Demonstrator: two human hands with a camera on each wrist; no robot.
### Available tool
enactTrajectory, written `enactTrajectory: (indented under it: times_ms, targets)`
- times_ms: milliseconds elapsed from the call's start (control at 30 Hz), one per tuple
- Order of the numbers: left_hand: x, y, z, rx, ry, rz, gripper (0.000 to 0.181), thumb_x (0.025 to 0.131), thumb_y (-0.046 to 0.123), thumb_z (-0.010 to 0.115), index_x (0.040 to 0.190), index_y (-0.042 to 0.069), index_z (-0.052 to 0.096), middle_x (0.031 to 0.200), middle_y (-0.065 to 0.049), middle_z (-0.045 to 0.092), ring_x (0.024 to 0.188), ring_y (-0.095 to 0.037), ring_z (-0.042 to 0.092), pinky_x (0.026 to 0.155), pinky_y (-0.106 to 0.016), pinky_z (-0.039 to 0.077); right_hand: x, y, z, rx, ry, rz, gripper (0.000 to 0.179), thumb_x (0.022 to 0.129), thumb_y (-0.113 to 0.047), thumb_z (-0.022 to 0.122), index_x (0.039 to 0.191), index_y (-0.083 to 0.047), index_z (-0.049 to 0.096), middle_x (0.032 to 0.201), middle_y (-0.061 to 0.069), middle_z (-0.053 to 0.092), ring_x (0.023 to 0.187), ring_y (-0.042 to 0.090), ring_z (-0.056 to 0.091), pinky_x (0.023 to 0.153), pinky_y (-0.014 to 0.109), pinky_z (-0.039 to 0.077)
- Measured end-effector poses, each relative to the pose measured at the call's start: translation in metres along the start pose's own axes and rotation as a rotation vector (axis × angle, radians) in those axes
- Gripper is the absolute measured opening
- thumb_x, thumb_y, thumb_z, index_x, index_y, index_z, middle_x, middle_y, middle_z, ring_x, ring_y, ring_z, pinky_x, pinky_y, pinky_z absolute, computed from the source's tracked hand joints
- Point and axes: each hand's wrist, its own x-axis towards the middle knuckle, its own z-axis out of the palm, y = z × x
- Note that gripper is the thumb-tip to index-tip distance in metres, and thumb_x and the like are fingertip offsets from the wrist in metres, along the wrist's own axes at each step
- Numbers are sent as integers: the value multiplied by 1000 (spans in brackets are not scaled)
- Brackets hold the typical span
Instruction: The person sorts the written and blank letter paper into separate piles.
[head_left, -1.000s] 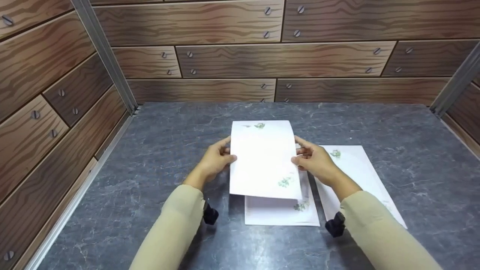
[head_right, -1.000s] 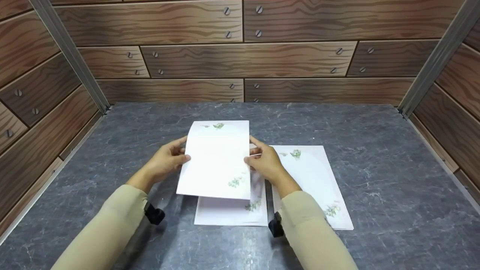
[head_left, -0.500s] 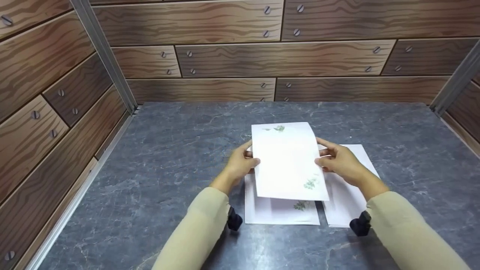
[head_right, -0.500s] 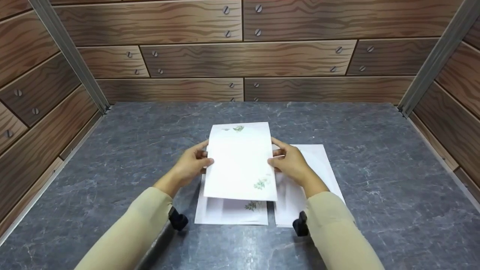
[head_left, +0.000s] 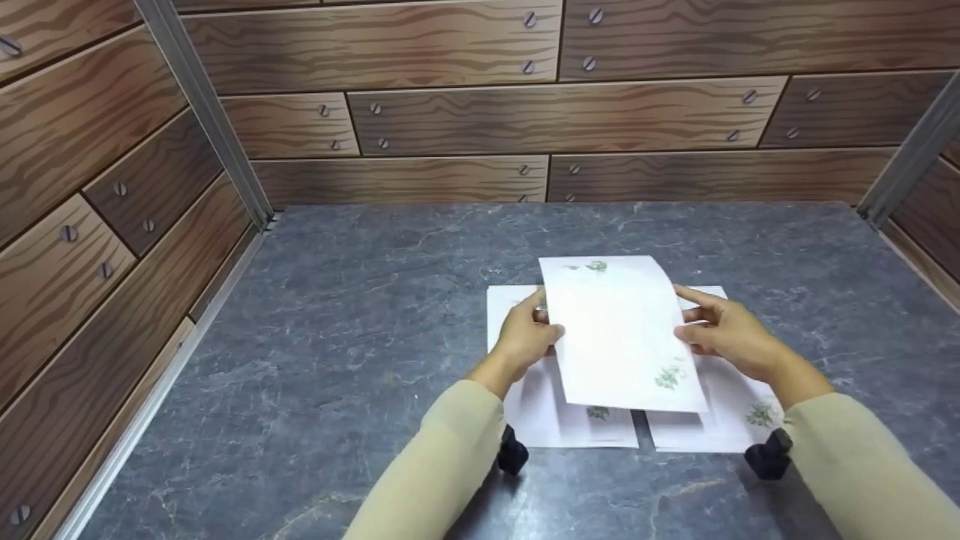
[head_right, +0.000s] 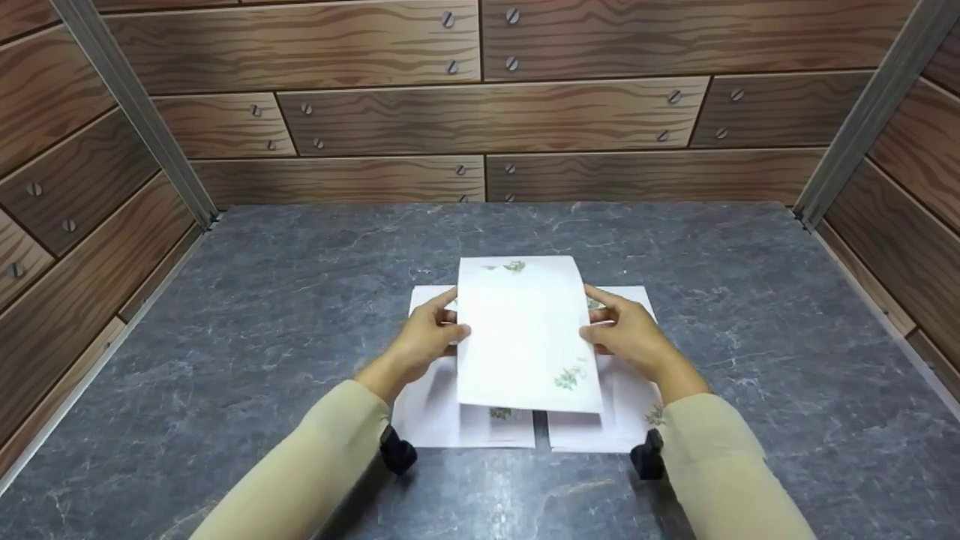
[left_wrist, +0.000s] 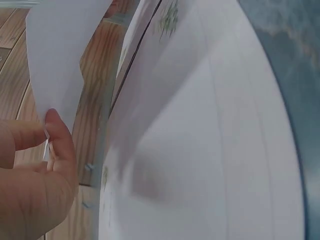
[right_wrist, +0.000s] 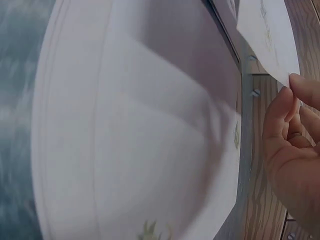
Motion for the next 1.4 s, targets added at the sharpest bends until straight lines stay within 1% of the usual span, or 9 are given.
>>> enactTrajectory:
  times_ms: [233,433,633,800,933,1033,1133,1267,1400]
  targets:
    - [-1,-1,25,-9,9,-12,68,88,-8,60,148,8,34,85,-4,45,66,-12,48,61,-28,55,-10,13,-18,20,-7,-5,76,90,-7,65,151,-3,19,109,15,45,82,10,54,70,25,53]
    - [-3,-2,44,4,8,-21,66,88,-7,60,148,6,34,86,-5,46,67,-12,47,61,-28,55,-18,23,-31,-27,10,23,78,89,-11,67,151,-3,20,112,17,44,83,10,54,70,26,53]
    - [-5,-3,60,63,22,-27,67,87,-6,62,147,5,34,86,-4,49,68,-12,52,60,-26,55,-26,32,-44,-49,12,35,80,89,-15,69,150,-2,20,109,13,45,80,9,53,68,26,53]
    - [-5,-4,70,102,30,-24,67,86,-5,64,146,4,36,83,-4,50,65,-12,53,58,-24,54,-30,39,-52,-31,15,55,81,88,-15,70,151,-2,19,105,7,48,78,7,53,65,24,52]
    - [-4,-4,77,158,28,-19,66,86,-2,65,146,3,36,80,-1,51,59,-10,52,55,-23,52,-33,44,-56,-11,15,72,81,88,-12,69,150,-2,19,101,3,52,75,7,53,62,24,51]
    - [-4,-3,82,187,14,-22,66,87,0,66,146,3,36,80,1,52,55,-10,53,55,-22,51,-36,48,-60,-11,10,85,80,89,-12,69,151,-3,19,101,4,52,75,8,54,62,25,51]
    - [-4,-2,86,205,3,-40,66,87,1,66,146,4,36,84,-1,54,55,-12,58,58,-21,52,-38,51,-62,-8,4,102,80,89,-13,68,151,-4,19,102,6,51,79,9,55,65,27,53]
    - [-3,-2,91,243,6,-54,66,87,3,67,146,5,37,96,-6,61,61,-13,63,64,-20,53,-40,53,-65,-11,3,120,80,90,-12,68,151,-3,17,103,5,52,83,9,57,69,29,54]
    - [-2,0,94,272,10,-50,67,85,3,68,145,4,38,105,-12,63,70,-14,65,63,-20,53,-41,54,-67,-9,8,119,80,89,-11,68,151,-1,18,101,5,54,84,9,58,70,30,55]
